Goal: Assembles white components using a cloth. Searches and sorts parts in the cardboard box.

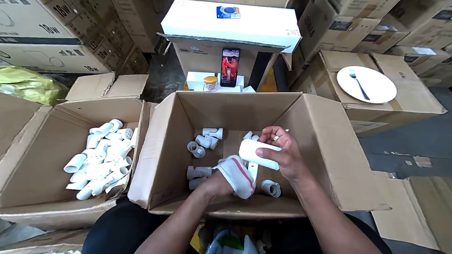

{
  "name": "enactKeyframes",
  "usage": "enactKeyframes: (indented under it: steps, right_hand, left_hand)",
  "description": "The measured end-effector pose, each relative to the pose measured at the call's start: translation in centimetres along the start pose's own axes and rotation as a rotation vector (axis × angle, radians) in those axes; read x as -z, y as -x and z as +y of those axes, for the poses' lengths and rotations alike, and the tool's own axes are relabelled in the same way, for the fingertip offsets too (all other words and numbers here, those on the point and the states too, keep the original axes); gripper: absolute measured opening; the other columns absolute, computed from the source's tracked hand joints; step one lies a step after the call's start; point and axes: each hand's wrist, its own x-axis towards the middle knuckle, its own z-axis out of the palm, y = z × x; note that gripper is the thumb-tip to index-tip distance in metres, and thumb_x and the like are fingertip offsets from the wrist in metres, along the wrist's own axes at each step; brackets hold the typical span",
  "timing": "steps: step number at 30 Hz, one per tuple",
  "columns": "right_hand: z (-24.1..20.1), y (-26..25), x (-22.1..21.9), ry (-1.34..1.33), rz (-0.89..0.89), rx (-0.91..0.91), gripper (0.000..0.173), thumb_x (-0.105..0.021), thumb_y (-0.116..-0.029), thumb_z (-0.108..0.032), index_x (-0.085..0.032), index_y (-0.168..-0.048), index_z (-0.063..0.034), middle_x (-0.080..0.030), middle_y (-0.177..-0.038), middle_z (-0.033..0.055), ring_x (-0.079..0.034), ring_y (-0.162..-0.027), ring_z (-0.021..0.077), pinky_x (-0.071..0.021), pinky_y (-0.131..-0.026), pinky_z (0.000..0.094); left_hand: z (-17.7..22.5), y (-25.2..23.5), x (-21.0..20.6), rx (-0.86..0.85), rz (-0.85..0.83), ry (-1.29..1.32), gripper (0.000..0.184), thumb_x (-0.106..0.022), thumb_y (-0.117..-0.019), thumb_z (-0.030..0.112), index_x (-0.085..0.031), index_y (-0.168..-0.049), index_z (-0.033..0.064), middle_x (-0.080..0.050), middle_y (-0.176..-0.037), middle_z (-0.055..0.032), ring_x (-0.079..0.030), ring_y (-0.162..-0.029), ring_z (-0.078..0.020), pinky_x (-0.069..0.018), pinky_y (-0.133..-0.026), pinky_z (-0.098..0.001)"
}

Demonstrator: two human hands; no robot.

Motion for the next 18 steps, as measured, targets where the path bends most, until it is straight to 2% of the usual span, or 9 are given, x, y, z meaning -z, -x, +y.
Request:
enactKeyframes:
  steps: [3,6,8,10,12,13,15,18]
  right_hand:
    - [0.0,0.4,-0.4,0.029,-0.037,0.033,0.058,-0.087,-0.067,-0.015,-0.056,-0.115,-0.0033,-0.067,-0.093,0.003,-0.068,-0.08,0.0118,-0.061,-0.074,0.0278]
    - [0.0,0.1,-0.4,0.046,-0.086,0.048,0.057,-0.088,-0.0701,-0.017,-0.054,-0.114,-0.0039,-0.066,-0.093,0.0027,-0.068,-0.079,0.0112,-0.0609,-0.073,0.0274]
    - [-0.2,-0.2,-0.1,0.104,-0.13,0.036,0.056,-0.088,-0.0718,-0.018,-0.054,-0.114,-0.0044,-0.067,-0.095,0.0034,-0.069,-0.08,0.0122,-0.0614,-0.074,0.0285]
    - [0.0,-0.4,0.2,0.215,-0.158,0.035,0.055,-0.088,-0.073,-0.025,-0.056,-0.113,-0.0045,-0.066,-0.097,0.0037,-0.068,-0.082,0.0121,-0.061,-0.074,0.0283]
    - [0.3,-0.5,0.1,0.377,-0.16,0.056,0.06,-0.089,-0.0726,-0.036,-0.059,-0.114,-0.0042,-0.066,-0.098,0.0031,-0.066,-0.084,0.0099,-0.0593,-0.075,0.0271]
    - [0.4,-0.5,0.0,0.466,-0.153,0.077,0.063,-0.089,-0.0722,-0.042,-0.06,-0.114,-0.0047,-0.066,-0.098,0.0025,-0.066,-0.086,0.0088,-0.0587,-0.076,0.0267]
    - [0.6,-0.5,-0.1,0.651,-0.145,0.128,0.07,-0.087,-0.0714,-0.054,-0.062,-0.117,-0.0066,-0.066,-0.101,0.002,-0.065,-0.09,0.0088,-0.0574,-0.08,0.0292]
    - [1.0,-0.2,-0.4,0.827,-0.17,0.241,0.074,-0.083,-0.0715,-0.064,-0.065,-0.118,-0.0088,-0.069,-0.106,0.0041,-0.066,-0.097,0.0121,-0.0579,-0.085,0.0352]
  left_hand:
    - [0.4,0.1,-0.3,0.012,0.047,-0.074,0.041,-0.081,-0.084,0.019,-0.069,-0.117,-0.0016,-0.072,-0.111,-0.0098,-0.065,-0.108,-0.0114,-0.0492,-0.102,-0.0316]
    - [1.1,0.2,-0.3,0.031,0.036,-0.312,0.044,-0.077,-0.0889,0.027,-0.07,-0.121,-0.003,-0.07,-0.122,-0.0196,-0.063,-0.122,-0.0277,-0.0419,-0.111,-0.046]
    - [1.2,-0.2,-0.4,0.073,0.044,-0.396,0.051,-0.075,-0.0901,0.032,-0.067,-0.127,-0.0024,-0.066,-0.13,-0.022,-0.058,-0.129,-0.0332,-0.038,-0.114,-0.051]
    - [0.5,-0.6,-0.9,0.089,0.125,-0.414,0.055,-0.074,-0.0893,0.039,-0.067,-0.127,-0.0002,-0.067,-0.129,-0.0208,-0.059,-0.128,-0.0335,-0.0408,-0.112,-0.0533]
    - [-0.5,-1.2,-1.6,0.068,0.247,-0.408,0.057,-0.074,-0.0862,0.047,-0.07,-0.121,0.002,-0.071,-0.121,-0.0184,-0.064,-0.121,-0.0322,-0.0463,-0.107,-0.0545]
    - [-0.7,-1.4,-1.8,0.075,0.272,-0.402,0.057,-0.073,-0.0861,0.048,-0.07,-0.12,0.0023,-0.071,-0.121,-0.0181,-0.064,-0.121,-0.0319,-0.0462,-0.107,-0.0547]
    - [-0.7,-1.3,-1.9,0.09,0.28,-0.375,0.058,-0.073,-0.0871,0.047,-0.069,-0.122,0.0007,-0.07,-0.123,-0.0194,-0.062,-0.124,-0.0325,-0.0437,-0.109,-0.0543]
    - [-1.0,-1.1,-2.1,0.068,0.289,-0.262,0.052,-0.074,-0.0866,0.044,-0.07,-0.117,0.0012,-0.072,-0.115,-0.0149,-0.066,-0.115,-0.0243,-0.0487,-0.105,-0.047]
